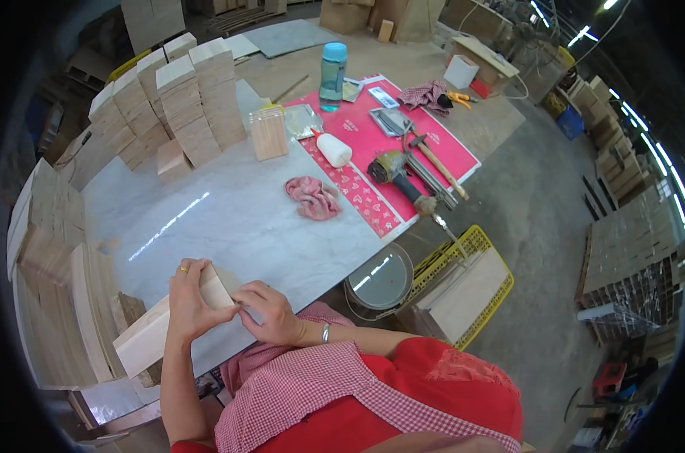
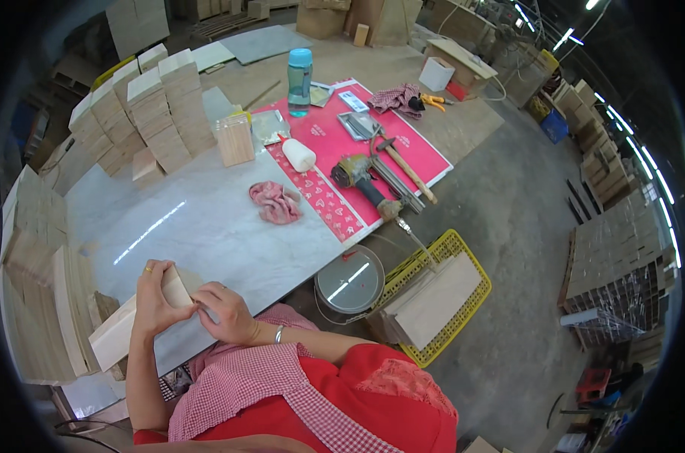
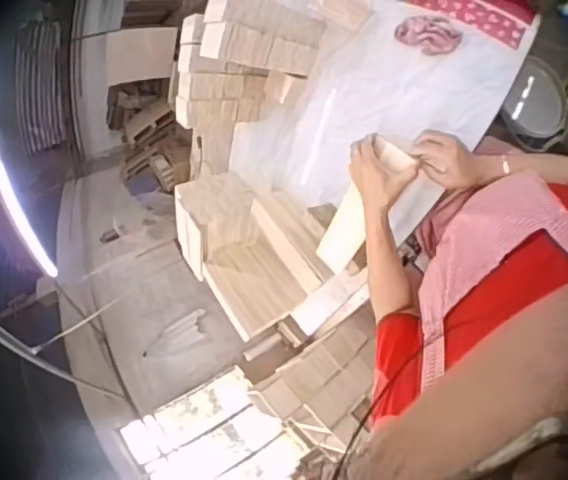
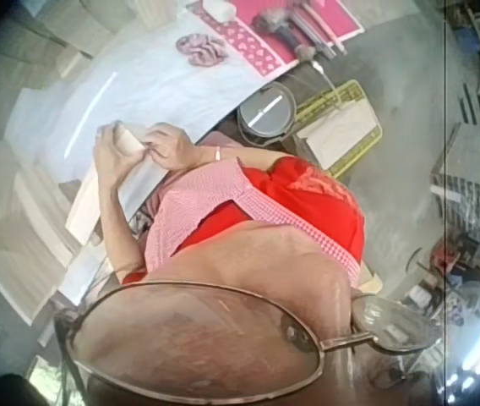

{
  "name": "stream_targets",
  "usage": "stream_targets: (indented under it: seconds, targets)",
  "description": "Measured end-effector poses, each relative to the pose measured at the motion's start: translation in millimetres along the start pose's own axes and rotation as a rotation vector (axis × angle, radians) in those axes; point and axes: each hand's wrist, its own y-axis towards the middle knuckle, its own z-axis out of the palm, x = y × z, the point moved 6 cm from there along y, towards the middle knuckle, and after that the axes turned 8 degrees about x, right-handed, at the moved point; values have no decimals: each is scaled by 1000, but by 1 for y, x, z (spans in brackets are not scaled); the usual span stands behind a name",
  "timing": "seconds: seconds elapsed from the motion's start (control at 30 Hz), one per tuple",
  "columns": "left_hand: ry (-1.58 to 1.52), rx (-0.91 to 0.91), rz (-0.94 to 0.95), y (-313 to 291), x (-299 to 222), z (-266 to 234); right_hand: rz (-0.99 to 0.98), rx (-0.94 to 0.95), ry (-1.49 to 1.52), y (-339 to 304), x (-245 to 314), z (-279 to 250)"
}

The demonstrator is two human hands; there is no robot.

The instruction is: Assembling small wooden boxes using wood glue and a pneumatic nail gun.

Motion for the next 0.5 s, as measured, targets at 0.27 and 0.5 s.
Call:
stream_targets:
  seconds: [0.27,0.5]
  targets:
    - [8,-36,18,2,3,3,-38,278,223,31,-8,9]
    - [5,-42,40,4,0,2,65,308,292,28,-9,14]
